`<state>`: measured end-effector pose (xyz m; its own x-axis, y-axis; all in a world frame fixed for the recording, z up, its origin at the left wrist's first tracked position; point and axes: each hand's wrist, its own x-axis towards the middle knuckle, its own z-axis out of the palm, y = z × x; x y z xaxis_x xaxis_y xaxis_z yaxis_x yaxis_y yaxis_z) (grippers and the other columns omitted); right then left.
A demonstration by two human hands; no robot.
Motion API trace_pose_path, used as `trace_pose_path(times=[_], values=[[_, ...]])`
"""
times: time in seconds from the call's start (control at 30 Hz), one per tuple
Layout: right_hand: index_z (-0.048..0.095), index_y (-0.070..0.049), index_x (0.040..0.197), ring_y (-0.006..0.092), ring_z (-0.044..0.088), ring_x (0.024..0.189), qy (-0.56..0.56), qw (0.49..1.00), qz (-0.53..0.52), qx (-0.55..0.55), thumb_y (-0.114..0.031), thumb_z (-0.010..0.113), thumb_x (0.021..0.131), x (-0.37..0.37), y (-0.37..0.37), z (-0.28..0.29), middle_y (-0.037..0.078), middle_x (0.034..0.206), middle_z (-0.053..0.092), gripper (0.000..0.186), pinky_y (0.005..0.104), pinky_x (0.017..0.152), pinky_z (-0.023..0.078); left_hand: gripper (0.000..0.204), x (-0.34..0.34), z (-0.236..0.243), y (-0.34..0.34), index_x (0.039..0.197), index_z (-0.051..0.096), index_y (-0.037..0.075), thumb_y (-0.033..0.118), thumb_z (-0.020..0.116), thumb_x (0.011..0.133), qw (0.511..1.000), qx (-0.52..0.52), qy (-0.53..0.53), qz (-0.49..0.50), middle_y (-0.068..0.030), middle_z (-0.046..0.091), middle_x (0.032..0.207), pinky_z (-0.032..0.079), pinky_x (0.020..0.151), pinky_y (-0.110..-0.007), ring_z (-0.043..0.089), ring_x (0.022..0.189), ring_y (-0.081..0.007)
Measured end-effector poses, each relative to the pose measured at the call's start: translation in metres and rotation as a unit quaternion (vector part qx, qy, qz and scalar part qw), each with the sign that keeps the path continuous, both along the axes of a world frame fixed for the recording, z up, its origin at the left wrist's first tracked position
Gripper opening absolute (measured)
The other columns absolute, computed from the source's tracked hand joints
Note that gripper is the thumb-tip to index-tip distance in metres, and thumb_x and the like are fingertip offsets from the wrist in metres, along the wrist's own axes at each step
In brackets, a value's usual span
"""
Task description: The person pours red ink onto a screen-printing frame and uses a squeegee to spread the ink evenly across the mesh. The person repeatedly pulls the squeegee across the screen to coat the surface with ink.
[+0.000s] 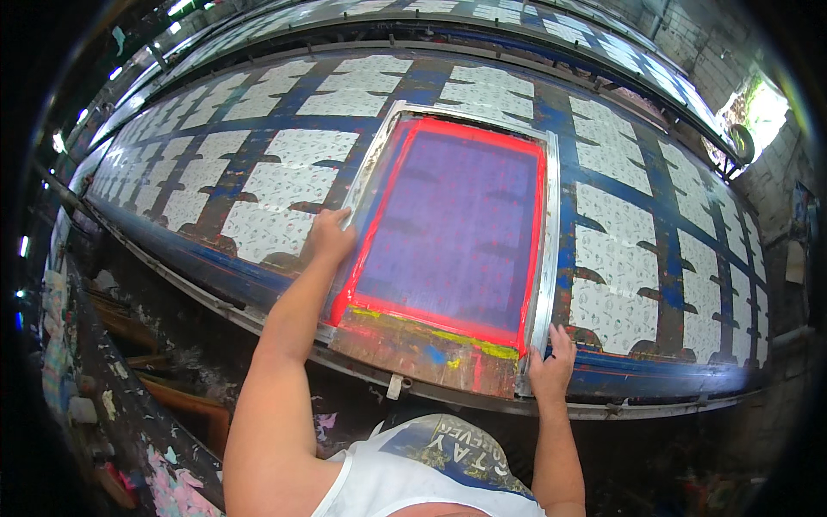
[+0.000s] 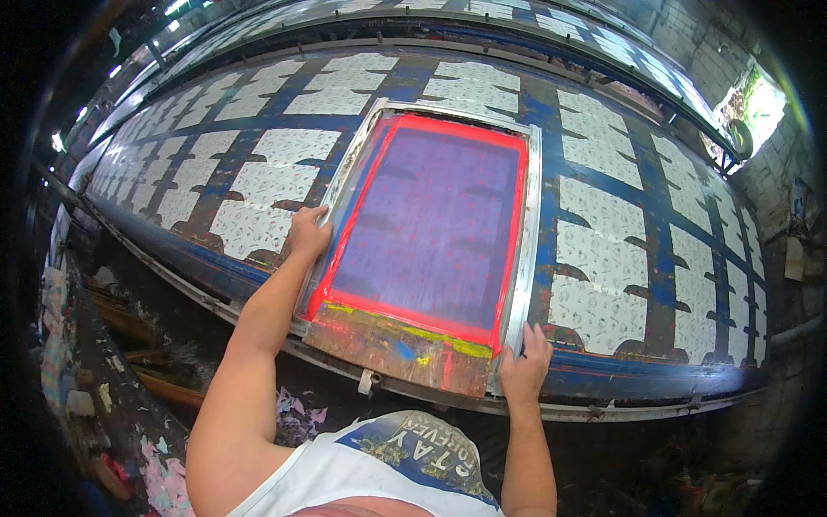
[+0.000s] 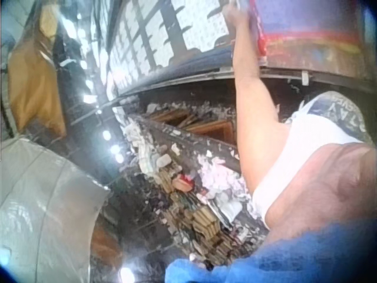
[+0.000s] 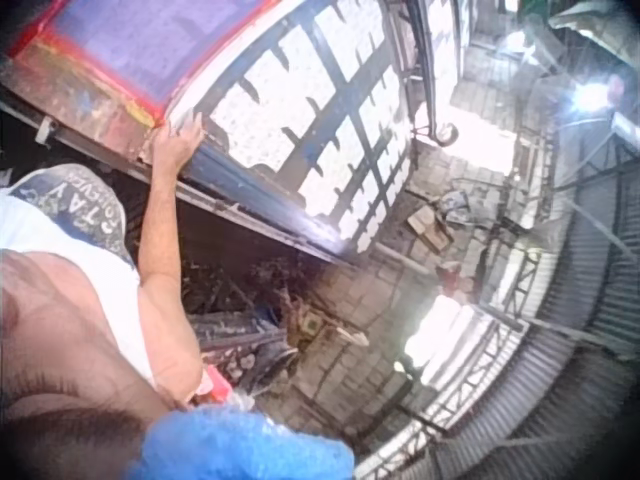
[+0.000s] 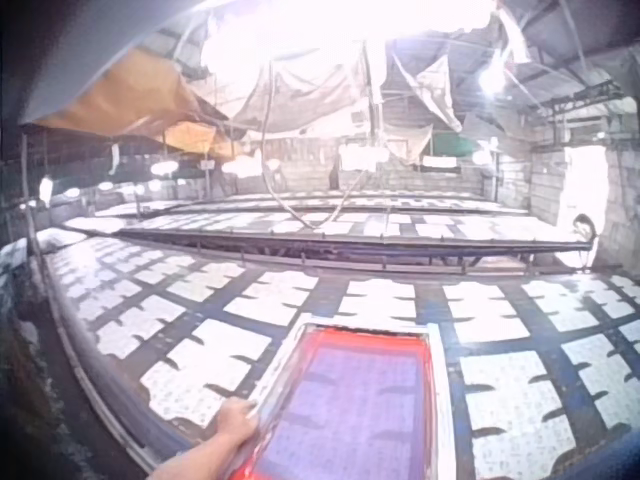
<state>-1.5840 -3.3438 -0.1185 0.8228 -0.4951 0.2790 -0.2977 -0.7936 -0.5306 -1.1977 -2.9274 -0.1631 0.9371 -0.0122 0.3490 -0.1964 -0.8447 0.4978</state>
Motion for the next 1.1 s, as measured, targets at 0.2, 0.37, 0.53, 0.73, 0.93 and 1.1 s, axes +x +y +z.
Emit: trace_pose_path(times=[0.2,0.37,0.53,0.73,0.93,1.1], values=[[0.073,-0.002,0.142,0.0417,0.072,0.116,0.011,0.989,-0.034,0.144,-0.012,0.094,0.08,0.007,-0.007,-0.013,0.022,0.129,0.076,0.067,0.0472,0.105,0.057,0.04,0.0,-0.002,0.008,0.121,0.087,0.014,0.017,0.082,0.081,0.998,-0.027,-0.035,-0.034,-0.0144,0.076,0.117,0.056,0.108,-0.048,0.07,0.119,-0.0368],[0.079,-0.005,0.129,0.0393,0.073,0.112,0.034,0.995,-0.061,0.075,-0.015,0.095,0.078,0.019,0.008,-0.002,0.017,0.119,0.077,0.054,0.0465,0.1,0.058,0.053,0.003,-0.014,0.023,0.135,0.08,0.009,0.022,0.081,0.084,0.999,-0.028,0.039,-0.024,-0.0225,0.068,0.144,0.045,0.124,-0.046,0.06,0.143,-0.0399],[0.082,-0.008,0.117,0.0376,0.073,0.109,-0.022,0.995,-0.088,0.038,-0.012,0.088,0.076,0.024,0.015,0.012,0.012,0.111,0.077,0.042,0.0461,0.096,0.059,0.05,0.024,-0.029,0.034,0.132,0.079,-0.002,0.008,0.082,0.083,0.995,-0.062,0.025,-0.077,-0.0208,0.074,0.125,0.051,0.113,-0.045,0.069,0.123,-0.0372],[0.081,-0.012,0.114,0.0348,0.069,0.11,-0.053,0.996,-0.065,0.028,-0.004,0.082,0.077,0.022,0.008,0.047,0.01,0.11,0.071,0.038,0.0471,0.095,0.058,0.049,0.04,-0.026,0.032,0.136,0.076,-0.003,-0.003,0.079,0.087,0.982,-0.15,0.068,-0.096,-0.0162,0.077,0.128,0.056,0.108,-0.039,0.074,0.119,-0.0274],[0.083,-0.012,0.108,0.0366,0.072,0.108,-0.055,0.993,-0.086,0.058,-0.006,0.083,0.076,0.023,-0.039,0.061,0.011,0.108,0.076,0.032,0.046,0.095,0.059,0.047,0.038,0.018,0.0,0.136,0.073,-0.006,-0.007,0.076,0.089,0.963,-0.219,0.096,-0.121,-0.0154,0.078,0.126,0.057,0.104,-0.035,0.075,0.112,-0.022],[0.083,-0.015,0.108,0.0359,0.072,0.108,-0.05,0.992,-0.102,0.059,-0.007,0.084,0.075,-0.012,-0.117,0.054,0.01,0.109,0.076,0.033,0.0459,0.095,0.059,0.045,-0.002,0.035,-0.079,0.133,0.074,-0.007,-0.01,0.077,0.088,0.962,-0.229,0.065,-0.135,-0.0138,0.078,0.123,0.057,0.104,-0.034,0.074,0.112,-0.0206]])
